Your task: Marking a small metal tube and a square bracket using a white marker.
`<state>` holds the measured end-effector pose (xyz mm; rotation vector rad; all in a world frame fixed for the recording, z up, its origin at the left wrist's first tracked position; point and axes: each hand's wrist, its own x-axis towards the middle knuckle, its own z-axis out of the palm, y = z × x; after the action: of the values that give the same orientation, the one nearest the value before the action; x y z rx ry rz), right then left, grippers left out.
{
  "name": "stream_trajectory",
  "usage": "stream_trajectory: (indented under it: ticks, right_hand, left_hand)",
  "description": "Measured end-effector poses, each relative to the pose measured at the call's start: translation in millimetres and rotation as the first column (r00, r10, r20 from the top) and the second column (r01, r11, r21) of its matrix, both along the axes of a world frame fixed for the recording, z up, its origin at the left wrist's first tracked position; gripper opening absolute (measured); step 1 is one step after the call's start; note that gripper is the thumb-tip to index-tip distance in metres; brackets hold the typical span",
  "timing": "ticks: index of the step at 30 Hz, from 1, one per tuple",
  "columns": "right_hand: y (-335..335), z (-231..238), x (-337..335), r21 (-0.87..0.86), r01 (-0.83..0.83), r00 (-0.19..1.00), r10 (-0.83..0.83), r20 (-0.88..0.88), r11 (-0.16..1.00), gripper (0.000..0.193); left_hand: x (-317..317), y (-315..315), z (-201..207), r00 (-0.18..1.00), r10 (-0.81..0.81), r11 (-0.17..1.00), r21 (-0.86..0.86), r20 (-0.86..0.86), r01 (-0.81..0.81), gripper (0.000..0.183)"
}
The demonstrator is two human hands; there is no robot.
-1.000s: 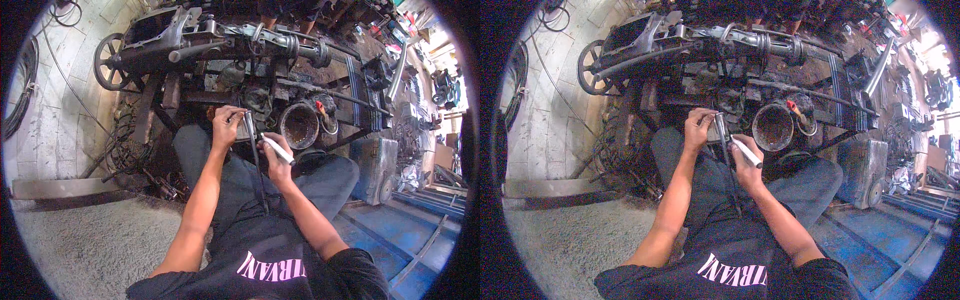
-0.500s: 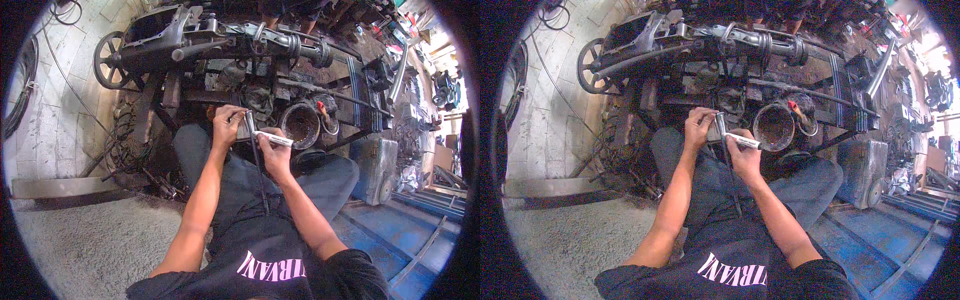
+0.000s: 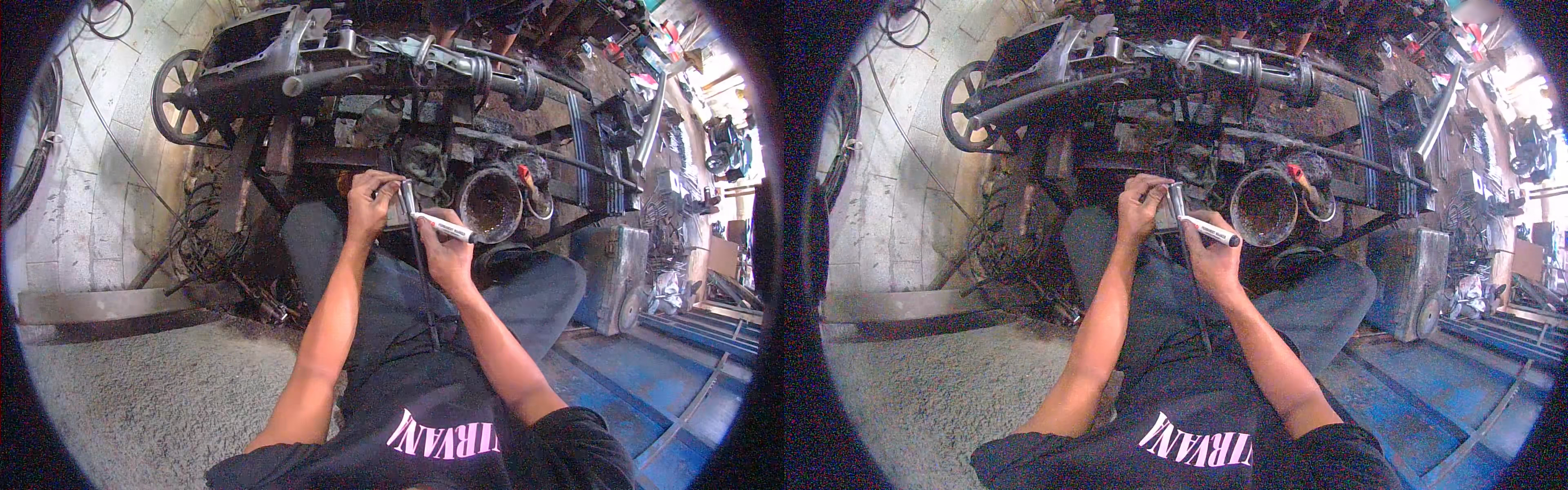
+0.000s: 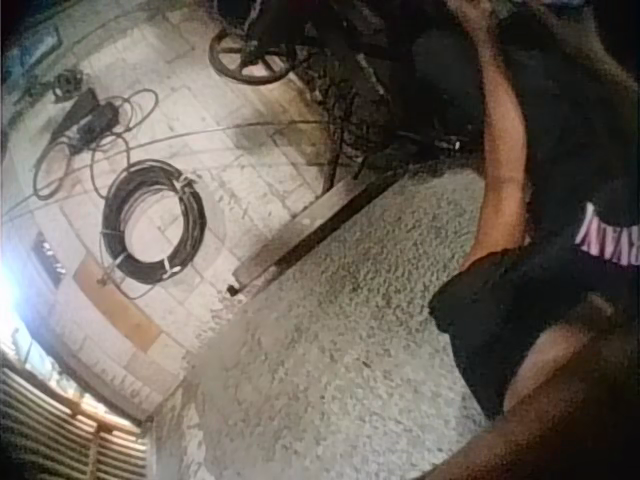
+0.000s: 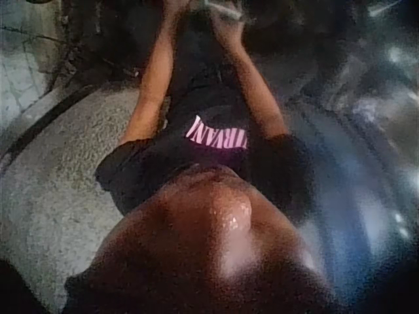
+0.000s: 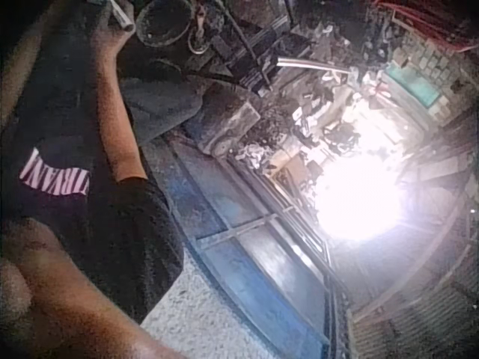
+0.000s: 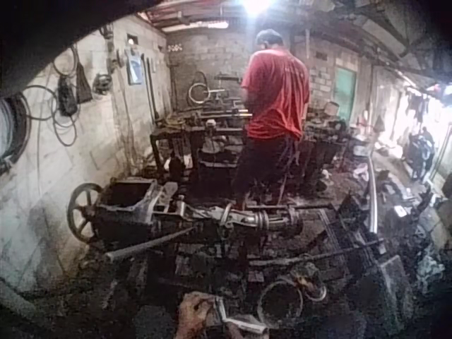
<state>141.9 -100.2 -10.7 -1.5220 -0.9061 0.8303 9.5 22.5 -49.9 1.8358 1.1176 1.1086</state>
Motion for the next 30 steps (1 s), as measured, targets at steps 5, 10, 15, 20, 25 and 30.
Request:
stream_trajectory:
  ticks: [5,10,15,20,25,30]
  right_hand:
    - [-2,4,-3,0.057,0.044,0.995,-0.049,0.092,0.997,0.013]
    - [-5,4,-4,-0.004,0.091,0.978,-0.091,-0.186,0.996,0.014]
    - [-5,-10,-3,0.018,0.074,0.997,-0.073,-0.029,0.997,0.014]
    - [-4,0,-5,0.083,0.026,0.994,-0.034,0.105,0.996,0.013]
    - [-2,14,-8,0.043,0.015,0.991,-0.02,0.13,0.999,0.013]
    - [-4,10,-9,0.104,0.032,0.998,-0.038,0.059,0.994,0.013]
  left_hand:
    - [2,0,-1,0.998,0.023,0.999,-0.028,0.052,-0.022,0.015]
    - [1,1,-3,0.999,0.022,1.0,-0.011,0.045,-0.022,0.014]
    - [4,-2,2,0.998,0.023,0.998,-0.06,0.066,-0.019,0.013]
    - [2,-2,2,0.998,0.023,0.998,-0.059,0.061,-0.02,0.013]
    - [2,-1,2,0.997,0.022,0.998,-0.058,0.068,-0.018,0.013]
    - [3,-1,6,0.997,0.021,0.998,-0.052,0.071,-0.017,0.011]
